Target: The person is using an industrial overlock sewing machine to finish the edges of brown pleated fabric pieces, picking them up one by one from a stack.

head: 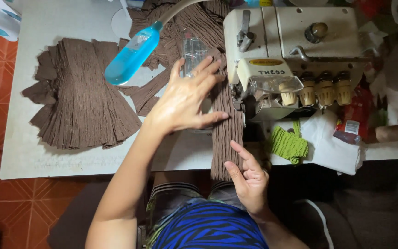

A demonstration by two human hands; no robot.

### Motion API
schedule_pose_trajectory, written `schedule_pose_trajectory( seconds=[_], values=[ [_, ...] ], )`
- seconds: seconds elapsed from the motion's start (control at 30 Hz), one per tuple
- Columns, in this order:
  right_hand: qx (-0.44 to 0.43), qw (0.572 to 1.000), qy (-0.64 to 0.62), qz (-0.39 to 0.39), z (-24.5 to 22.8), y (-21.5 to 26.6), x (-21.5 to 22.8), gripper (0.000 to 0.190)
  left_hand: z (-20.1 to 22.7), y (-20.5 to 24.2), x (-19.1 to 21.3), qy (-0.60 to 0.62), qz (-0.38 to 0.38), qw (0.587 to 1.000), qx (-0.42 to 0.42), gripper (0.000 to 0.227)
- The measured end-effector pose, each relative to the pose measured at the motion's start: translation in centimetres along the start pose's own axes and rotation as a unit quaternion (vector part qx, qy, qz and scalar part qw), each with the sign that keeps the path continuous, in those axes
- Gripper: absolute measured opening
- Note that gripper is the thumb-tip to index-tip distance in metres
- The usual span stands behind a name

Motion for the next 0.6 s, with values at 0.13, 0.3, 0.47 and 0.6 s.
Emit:
schedule_pose_trajectory(
  seconds=[0.13,0.3,0.47,0.6],
  values=[
    [0.030,0.999,0.025,0.012,-0.3,-1.0,-0.1,0.042,-1.5,-1.7,-0.1,-0.012,-0.029,0.999,0.023,0.073],
    [0.014,0.998,-0.055,-0.007,-0.8,-3.4,-0.8,0.042,-3.5,-3.7,-0.3,-0.027,-0.059,0.996,0.062,0.078],
    [0.051,0.997,-0.058,-0.024,-1.3,-4.9,-1.0,0.040,-5.7,-5.4,-0.4,-0.024,-0.040,0.995,0.086,0.076],
    [0.070,0.997,-0.008,-0.015,-1.3,-5.5,-0.8,0.037,-7.3,-6.4,-1.0,0.027,-0.029,0.990,0.136,0.066]
  ],
)
Point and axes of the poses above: each hand's wrist, its own y-axis away from the middle knuckle, its own x-axis out of the back of the hand, z = x × y, the point moved 2 cm from there along -y, towards the middle knuckle, and after that the axes turned 7 degrees about x, right-handed, at the moved point
